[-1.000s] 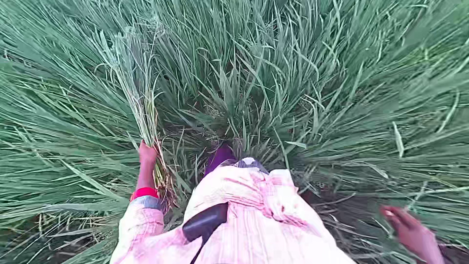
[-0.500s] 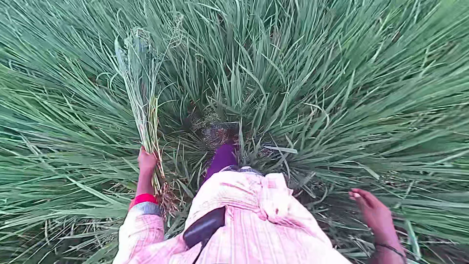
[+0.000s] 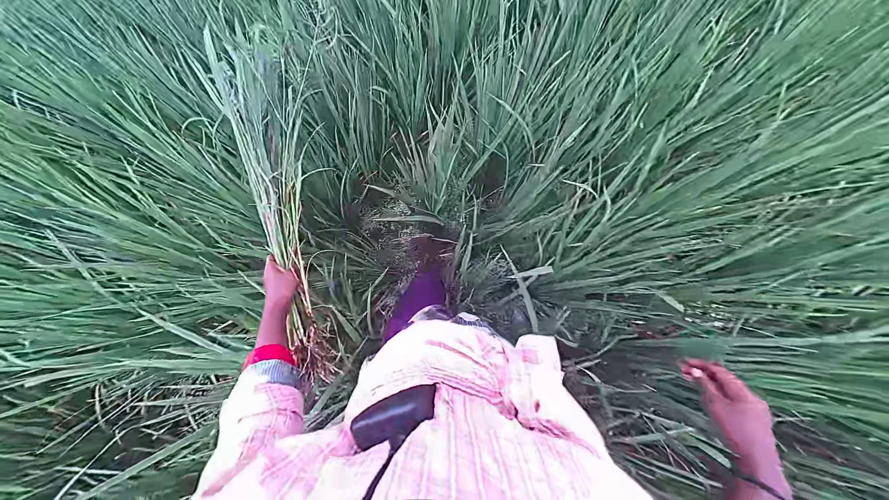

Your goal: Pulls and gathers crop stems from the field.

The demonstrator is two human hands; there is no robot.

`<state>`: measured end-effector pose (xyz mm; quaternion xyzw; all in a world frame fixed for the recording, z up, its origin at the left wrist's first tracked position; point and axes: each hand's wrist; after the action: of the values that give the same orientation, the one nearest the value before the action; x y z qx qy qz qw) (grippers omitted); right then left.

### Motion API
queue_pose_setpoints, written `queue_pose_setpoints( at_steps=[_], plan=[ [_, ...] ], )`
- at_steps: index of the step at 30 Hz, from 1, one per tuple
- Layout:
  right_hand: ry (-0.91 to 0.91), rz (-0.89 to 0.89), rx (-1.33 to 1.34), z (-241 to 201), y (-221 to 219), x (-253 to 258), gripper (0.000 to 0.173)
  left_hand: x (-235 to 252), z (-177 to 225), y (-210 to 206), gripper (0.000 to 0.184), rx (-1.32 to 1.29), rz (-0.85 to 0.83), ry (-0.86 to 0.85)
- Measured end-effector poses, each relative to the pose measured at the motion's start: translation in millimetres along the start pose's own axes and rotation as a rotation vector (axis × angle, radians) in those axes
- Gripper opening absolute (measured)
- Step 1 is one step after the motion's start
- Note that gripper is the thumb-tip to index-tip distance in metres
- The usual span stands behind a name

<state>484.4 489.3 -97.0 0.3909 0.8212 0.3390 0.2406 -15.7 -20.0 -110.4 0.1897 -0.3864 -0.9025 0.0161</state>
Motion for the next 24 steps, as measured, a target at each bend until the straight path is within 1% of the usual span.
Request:
queue_pose_setpoints(
  at_steps=[3, 5, 7, 9, 11, 14, 15, 16, 18, 20, 21, 22, 24],
  plan=[
    [0.056, 0.079, 0.008, -33, -5, 5, 0.031, -11, 26, 17, 0.052, 0.084, 0.004, -0.013],
    [0.113, 0.074, 0.015, -61, -15, 15, 0.031, -13, 42, 30, 0.052, 0.16, 0.014, 0.007],
    [0.193, 0.046, 0.035, -90, -33, 33, 0.03, -7, 56, 39, 0.052, 0.209, 0.032, 0.013],
    [0.286, -0.025, 0.067, -126, -61, 50, 0.029, 0, 66, 45, 0.048, 0.187, 0.043, -0.035],
    [0.372, -0.125, 0.132, -167, -97, 64, 0.029, 7, 79, 44, 0.042, 0.106, 0.05, -0.073],
    [0.441, -0.336, 0.25, -231, -154, 73, 0.027, 16, 100, 25, 0.036, -0.041, 0.023, -0.043],
    [0.423, -0.434, 0.291, -255, -171, 74, 0.028, 22, 104, 12, 0.034, -0.11, 0.009, -0.037],
    [0.373, -0.546, 0.335, -280, -188, 73, 0.029, 27, 106, -4, 0.033, -0.178, -0.008, -0.026],
    [0.226, -0.748, 0.382, -323, -225, 69, 0.033, 33, 106, -41, 0.031, -0.306, -0.074, 0.058],
    [0.051, -0.836, 0.449, -348, -278, 67, 0.037, 36, 97, -90, 0.025, -0.431, -0.163, 0.186],
    [-0.084, -0.853, 0.523, -355, -309, 70, 0.04, 40, 85, -118, 0.022, -0.489, -0.2, 0.241],
    [-0.243, -0.835, 0.623, -358, -342, 73, 0.042, 46, 68, -147, 0.022, -0.533, -0.226, 0.293],
    [-0.516, -0.691, 0.769, -351, -417, 88, 0.045, 63, 29, -204, 0.028, -0.605, -0.254, 0.375]
  ],
)
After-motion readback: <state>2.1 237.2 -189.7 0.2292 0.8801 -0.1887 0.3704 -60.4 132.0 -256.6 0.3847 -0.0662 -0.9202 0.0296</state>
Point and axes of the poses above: each hand's wrist, its own x-axis towards the middle knuckle, its own y-axis out of the back of the hand, z = x × y, and after that the axes turned 4 degrees about x, right-handed
